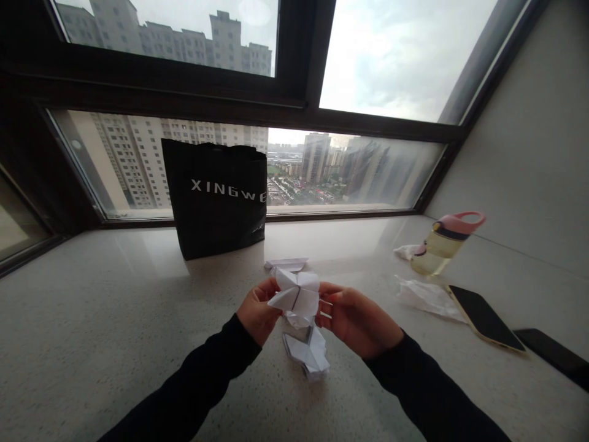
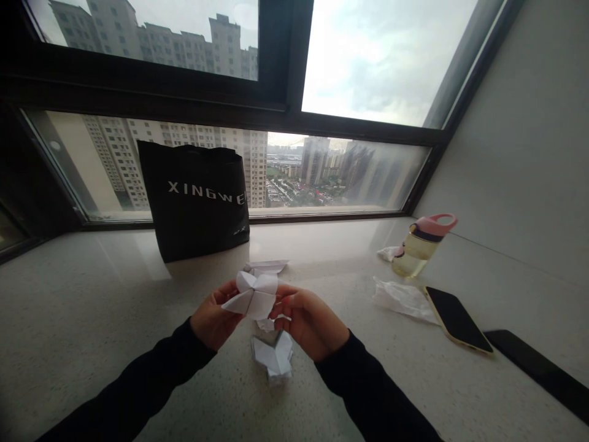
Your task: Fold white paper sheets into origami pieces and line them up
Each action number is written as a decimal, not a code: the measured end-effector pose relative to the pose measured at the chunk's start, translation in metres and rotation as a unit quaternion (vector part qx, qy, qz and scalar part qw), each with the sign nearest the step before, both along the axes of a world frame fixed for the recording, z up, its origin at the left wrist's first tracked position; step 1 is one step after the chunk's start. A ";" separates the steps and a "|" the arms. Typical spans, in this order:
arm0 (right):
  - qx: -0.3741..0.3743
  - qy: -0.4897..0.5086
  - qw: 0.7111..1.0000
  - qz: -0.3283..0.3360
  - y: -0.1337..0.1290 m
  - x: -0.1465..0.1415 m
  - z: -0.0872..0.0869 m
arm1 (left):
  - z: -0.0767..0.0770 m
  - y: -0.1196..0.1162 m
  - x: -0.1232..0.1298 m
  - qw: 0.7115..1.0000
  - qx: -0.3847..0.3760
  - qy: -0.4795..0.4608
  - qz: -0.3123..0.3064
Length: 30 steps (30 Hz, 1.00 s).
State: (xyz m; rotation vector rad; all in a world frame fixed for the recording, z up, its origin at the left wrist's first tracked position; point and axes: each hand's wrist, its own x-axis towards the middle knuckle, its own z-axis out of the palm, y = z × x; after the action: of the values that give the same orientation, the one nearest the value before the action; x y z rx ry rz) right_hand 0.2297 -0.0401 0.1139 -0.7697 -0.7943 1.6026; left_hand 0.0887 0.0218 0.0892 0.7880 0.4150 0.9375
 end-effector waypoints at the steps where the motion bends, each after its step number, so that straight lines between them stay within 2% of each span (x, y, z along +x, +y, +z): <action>1: -0.010 -0.001 1.000 -0.001 -0.001 0.002 -0.002 | -0.003 -0.001 0.000 1.000 0.006 0.004 -0.008; 3: -0.026 -0.034 0.999 -0.025 -0.001 0.005 -0.007 | -0.007 -0.003 -0.002 0.999 0.026 0.016 -0.039; 6: -0.033 -0.112 0.992 -0.049 0.002 0.011 -0.011 | -0.009 -0.001 -0.007 0.990 0.042 0.023 -0.131; 8: -0.032 -0.152 0.986 -0.060 0.006 0.016 -0.011 | -0.005 0.004 -0.012 0.981 0.024 0.024 -0.192; 10: -0.039 -0.179 0.980 -0.073 0.012 0.022 -0.009 | 0.001 0.010 -0.015 0.976 -0.021 0.032 -0.216; 14: -0.067 -0.191 0.978 -0.058 0.027 0.034 -0.010 | 0.007 0.020 -0.011 0.977 -0.068 0.140 -0.144; 17: -0.083 -0.185 0.978 -0.043 0.039 0.040 -0.017 | 0.000 0.027 0.000 0.973 -0.059 0.205 -0.084; 23: -0.116 -0.173 0.978 -0.024 0.056 0.048 -0.038 | -0.022 0.031 0.011 0.962 -0.062 0.262 -0.038; 30: -0.146 -0.169 0.975 -0.001 0.059 0.051 -0.053 | -0.036 0.025 0.011 0.963 -0.069 0.261 -0.008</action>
State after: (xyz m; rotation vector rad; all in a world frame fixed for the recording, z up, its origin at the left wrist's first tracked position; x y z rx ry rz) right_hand 0.2805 0.0190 0.0605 -1.2781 -0.8033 1.6283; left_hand 0.0997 0.0464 0.0528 0.9050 0.9233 0.6680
